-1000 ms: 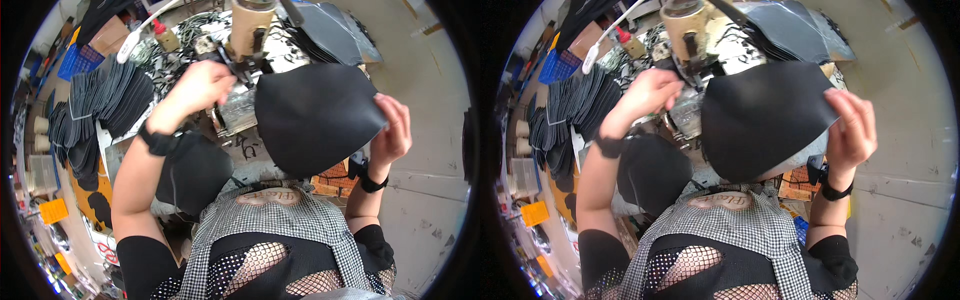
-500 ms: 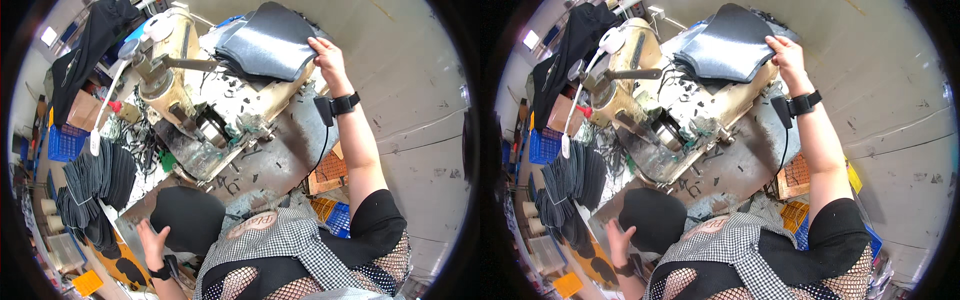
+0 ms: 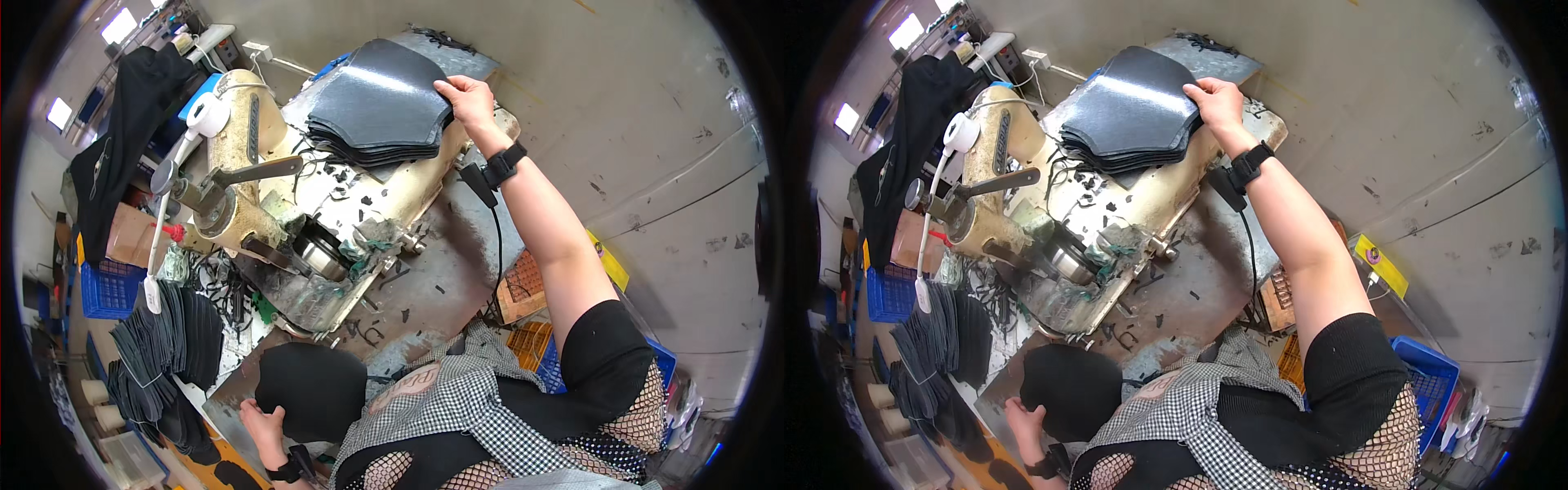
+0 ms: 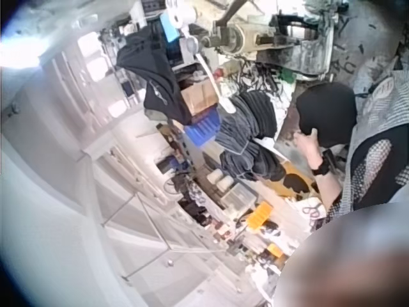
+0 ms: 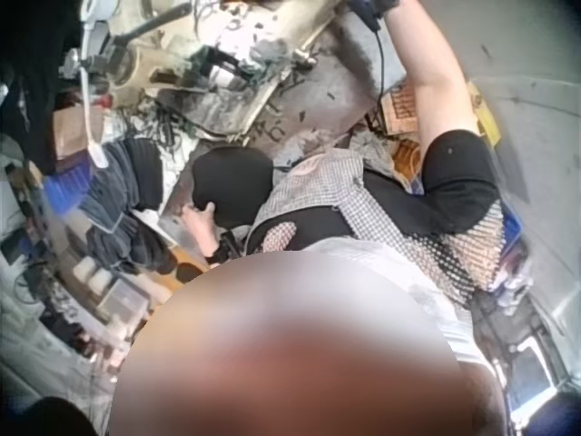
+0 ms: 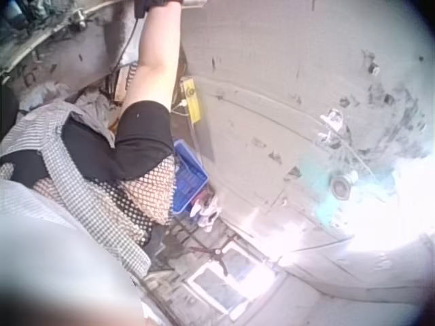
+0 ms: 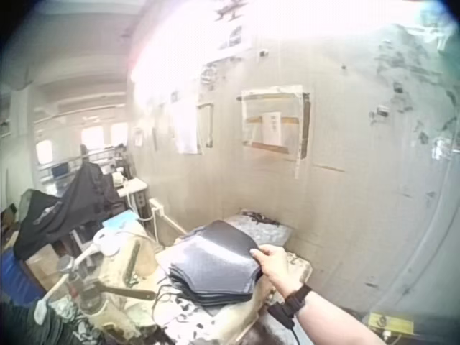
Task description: The recorder uses a leather skiving machine to thin the edges of shoe components.
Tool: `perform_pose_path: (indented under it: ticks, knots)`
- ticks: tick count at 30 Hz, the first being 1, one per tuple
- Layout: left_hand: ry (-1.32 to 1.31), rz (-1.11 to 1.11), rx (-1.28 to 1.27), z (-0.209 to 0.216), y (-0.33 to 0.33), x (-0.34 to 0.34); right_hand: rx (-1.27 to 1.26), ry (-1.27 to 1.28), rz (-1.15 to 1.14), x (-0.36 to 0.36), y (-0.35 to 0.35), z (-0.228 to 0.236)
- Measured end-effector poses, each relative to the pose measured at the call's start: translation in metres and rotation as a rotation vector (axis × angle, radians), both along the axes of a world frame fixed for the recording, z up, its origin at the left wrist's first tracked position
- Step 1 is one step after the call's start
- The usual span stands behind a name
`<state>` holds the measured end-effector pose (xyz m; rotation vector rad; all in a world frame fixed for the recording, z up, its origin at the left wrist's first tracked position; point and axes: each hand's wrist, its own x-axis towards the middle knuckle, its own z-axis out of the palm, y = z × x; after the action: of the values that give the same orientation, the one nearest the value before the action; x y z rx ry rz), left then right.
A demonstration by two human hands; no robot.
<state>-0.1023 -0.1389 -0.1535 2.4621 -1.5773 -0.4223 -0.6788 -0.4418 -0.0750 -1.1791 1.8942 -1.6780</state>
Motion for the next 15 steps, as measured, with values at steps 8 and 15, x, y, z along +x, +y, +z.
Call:
perform_pose_path:
  ticks: [8, 15]
  knots:
    - [0.023, 0.035, 0.078, 0.008, -0.002, -0.003, 0.020, 0.027, 0.156, -0.018, -0.013, -0.005]
    - [0.047, 0.083, -0.006, -0.010, 0.001, 0.009, 0.037, -0.094, 0.322, -0.030, -0.014, -0.007]
